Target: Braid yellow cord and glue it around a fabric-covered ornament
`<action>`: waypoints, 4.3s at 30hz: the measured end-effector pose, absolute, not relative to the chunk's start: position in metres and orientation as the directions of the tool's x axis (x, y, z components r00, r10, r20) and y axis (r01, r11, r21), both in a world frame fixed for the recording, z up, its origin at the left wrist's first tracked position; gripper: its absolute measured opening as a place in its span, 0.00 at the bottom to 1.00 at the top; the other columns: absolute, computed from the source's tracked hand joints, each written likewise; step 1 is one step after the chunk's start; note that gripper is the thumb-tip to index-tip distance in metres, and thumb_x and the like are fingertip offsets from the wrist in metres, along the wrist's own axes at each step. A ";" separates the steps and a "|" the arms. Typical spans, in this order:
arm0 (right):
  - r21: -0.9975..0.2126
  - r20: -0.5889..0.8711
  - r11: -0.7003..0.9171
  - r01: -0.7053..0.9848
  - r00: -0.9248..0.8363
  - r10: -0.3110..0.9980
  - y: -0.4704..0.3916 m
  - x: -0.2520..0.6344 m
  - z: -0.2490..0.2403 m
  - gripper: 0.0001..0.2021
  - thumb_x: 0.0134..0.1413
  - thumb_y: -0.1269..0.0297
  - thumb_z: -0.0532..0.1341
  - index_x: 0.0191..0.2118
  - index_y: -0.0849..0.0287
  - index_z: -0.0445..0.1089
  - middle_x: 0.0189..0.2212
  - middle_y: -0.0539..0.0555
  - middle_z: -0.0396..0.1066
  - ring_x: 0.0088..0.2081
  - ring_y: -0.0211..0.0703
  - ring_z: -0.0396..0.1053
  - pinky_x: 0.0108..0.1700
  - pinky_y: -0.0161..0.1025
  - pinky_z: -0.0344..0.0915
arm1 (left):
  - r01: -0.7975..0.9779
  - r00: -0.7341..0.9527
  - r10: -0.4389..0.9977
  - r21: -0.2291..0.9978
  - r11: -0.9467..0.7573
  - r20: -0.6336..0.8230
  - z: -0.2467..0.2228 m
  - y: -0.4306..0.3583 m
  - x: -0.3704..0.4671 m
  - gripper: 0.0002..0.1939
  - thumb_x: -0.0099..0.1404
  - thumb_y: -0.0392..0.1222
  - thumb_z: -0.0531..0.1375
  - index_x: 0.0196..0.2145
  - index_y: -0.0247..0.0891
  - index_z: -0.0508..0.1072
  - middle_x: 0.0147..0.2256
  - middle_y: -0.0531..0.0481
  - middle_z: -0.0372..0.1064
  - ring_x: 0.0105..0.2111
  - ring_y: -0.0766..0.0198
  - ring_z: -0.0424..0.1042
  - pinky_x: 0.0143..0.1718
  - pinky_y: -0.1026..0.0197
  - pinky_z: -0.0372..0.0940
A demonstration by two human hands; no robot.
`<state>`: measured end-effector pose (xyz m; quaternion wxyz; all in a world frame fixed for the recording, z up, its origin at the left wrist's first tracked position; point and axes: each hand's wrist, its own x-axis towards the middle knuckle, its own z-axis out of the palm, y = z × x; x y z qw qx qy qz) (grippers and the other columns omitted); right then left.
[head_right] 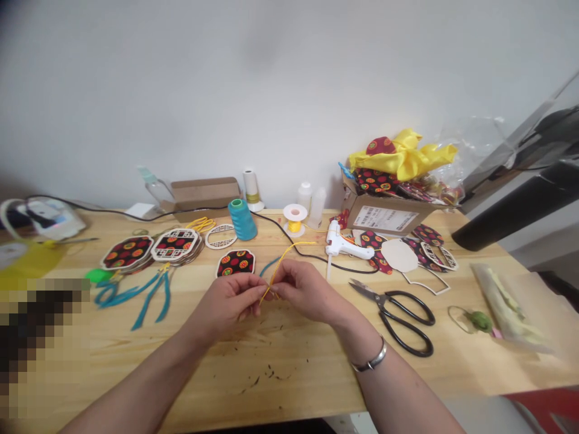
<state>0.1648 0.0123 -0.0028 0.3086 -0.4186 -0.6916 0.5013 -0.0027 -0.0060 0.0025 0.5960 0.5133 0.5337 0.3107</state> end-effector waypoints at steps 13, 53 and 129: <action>-0.970 -0.034 0.077 0.230 -0.446 0.895 0.014 0.164 -0.006 0.05 0.46 0.70 0.59 0.23 0.61 0.63 0.20 0.48 0.65 0.23 0.34 0.62 0.26 0.33 0.58 | 0.215 0.229 0.933 0.949 0.230 -0.278 0.003 -0.006 -0.003 0.05 0.53 0.39 0.58 0.24 0.36 0.71 0.16 0.59 0.64 0.17 0.73 0.62 0.20 0.70 0.56; -0.866 0.018 0.252 0.432 -0.477 0.879 0.012 0.166 -0.003 0.06 0.45 0.77 0.56 0.26 0.60 0.66 0.20 0.46 0.63 0.24 0.33 0.59 0.27 0.31 0.56 | 0.506 0.350 0.936 0.836 -0.212 0.026 0.001 -0.010 -0.005 0.11 0.59 0.35 0.51 0.34 0.40 0.74 0.28 0.53 0.70 0.29 0.65 0.66 0.31 0.66 0.57; -0.989 -0.126 -0.147 -0.020 -0.412 0.902 0.011 0.155 0.001 0.09 0.41 0.64 0.65 0.27 0.63 0.66 0.19 0.48 0.67 0.20 0.32 0.63 0.23 0.31 0.60 | -0.209 0.181 0.917 0.897 0.389 -0.355 -0.005 -0.005 -0.002 0.06 0.50 0.40 0.63 0.24 0.34 0.74 0.17 0.55 0.66 0.15 0.77 0.57 0.17 0.70 0.47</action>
